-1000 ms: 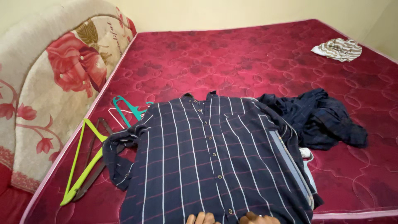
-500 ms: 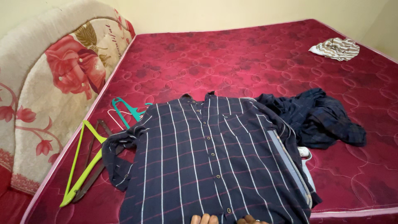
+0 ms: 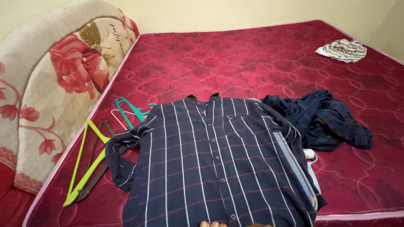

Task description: The person lays a dark striped shirt flat on a suitcase and uses a lint roller to remove lint from the shirt's surface. The person repeatedly rolls the lint roller over the shirt's front and sleeves.

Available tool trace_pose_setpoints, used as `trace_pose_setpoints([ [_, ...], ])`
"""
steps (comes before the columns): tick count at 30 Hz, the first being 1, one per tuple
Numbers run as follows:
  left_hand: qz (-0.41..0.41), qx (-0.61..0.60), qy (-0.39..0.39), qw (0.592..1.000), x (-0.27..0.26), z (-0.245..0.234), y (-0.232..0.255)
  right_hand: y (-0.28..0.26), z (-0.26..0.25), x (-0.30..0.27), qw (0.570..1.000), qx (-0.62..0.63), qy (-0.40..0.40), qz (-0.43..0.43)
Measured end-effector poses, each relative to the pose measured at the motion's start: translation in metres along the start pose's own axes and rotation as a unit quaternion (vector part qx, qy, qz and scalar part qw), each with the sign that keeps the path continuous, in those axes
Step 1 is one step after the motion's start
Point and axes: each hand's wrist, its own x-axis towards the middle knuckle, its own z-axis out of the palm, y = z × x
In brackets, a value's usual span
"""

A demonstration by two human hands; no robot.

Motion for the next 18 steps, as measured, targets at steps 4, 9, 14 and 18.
trace_pose_setpoints([
  [4, 0.006, -0.021, -0.021, 1.000, 0.020, -0.019, -0.014, -0.008, -0.039, -0.001, 0.999, 0.023, -0.023, 0.018],
  [9, 0.012, -0.089, -0.097, 0.991, 0.039, -0.035, -0.022, -0.014, -0.062, -0.004, 0.994, 0.067, -0.052, 0.064],
  [14, -0.061, -0.213, -0.388, 0.894, 0.093, -0.071, -0.065, -0.017, -0.126, 0.000, 0.987, 0.111, -0.043, 0.110],
  [18, -0.082, -0.114, -0.542, 0.829, 0.126, -0.077, -0.095, 0.002, -0.161, 0.020, 0.987, 0.111, 0.064, 0.097],
])
